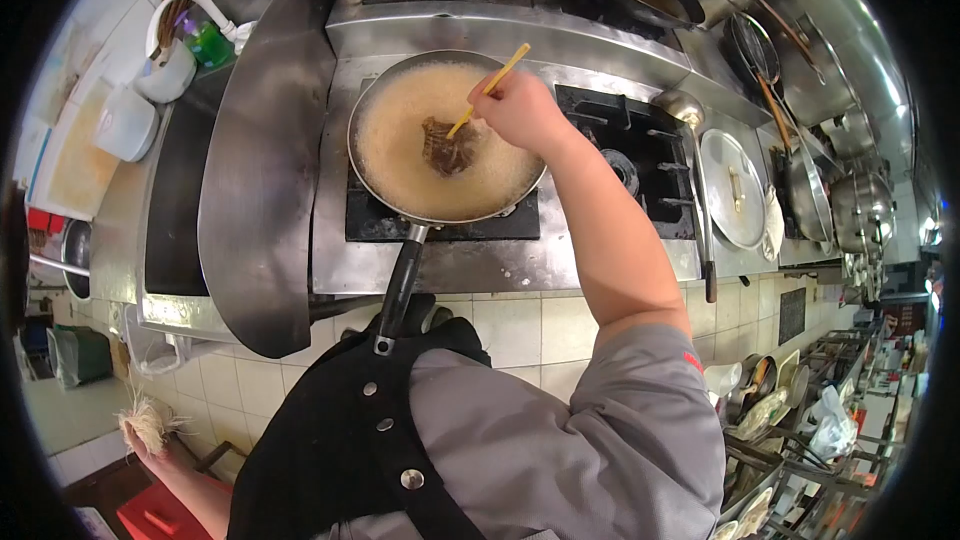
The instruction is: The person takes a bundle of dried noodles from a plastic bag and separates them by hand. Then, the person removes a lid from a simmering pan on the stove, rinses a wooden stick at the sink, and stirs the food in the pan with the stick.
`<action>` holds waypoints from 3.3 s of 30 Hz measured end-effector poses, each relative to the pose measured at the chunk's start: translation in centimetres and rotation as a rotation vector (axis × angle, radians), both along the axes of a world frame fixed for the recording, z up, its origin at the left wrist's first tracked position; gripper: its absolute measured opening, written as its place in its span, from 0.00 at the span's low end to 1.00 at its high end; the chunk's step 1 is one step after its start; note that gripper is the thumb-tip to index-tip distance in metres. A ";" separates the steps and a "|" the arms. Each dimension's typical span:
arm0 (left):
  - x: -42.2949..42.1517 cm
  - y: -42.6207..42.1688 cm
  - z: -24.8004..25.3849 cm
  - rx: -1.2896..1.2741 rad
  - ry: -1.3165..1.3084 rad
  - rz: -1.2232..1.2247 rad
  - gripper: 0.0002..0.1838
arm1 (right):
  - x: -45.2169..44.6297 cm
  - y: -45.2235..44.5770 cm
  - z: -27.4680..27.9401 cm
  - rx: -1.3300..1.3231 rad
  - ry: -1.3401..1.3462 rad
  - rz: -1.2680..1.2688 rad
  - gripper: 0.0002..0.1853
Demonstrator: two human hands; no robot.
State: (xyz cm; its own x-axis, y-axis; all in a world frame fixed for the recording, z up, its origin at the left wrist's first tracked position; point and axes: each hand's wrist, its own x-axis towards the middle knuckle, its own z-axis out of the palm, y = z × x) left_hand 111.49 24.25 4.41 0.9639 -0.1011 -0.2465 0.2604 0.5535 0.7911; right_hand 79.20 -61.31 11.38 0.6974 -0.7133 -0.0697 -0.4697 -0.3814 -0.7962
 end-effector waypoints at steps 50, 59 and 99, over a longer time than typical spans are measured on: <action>-0.2 -0.6 -0.8 0.036 -0.043 -0.017 0.14 | 3.5 3.9 0.7 -0.450 0.249 0.348 0.11; -0.3 0.0 -2.1 0.078 -0.139 -0.017 0.14 | 3.3 4.9 1.3 -0.338 0.084 0.342 0.18; -0.6 -1.5 -0.7 -0.003 -0.025 -0.051 0.14 | 3.7 1.9 -2.8 -0.046 0.084 0.301 0.13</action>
State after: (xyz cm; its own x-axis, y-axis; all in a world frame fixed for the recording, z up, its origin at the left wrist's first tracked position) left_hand 110.85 22.75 3.70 0.9632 -0.1513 -0.2223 0.2689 0.5424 0.7959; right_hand 82.86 -59.36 8.54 0.8706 -0.4799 -0.1089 -0.3941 -0.5475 -0.7382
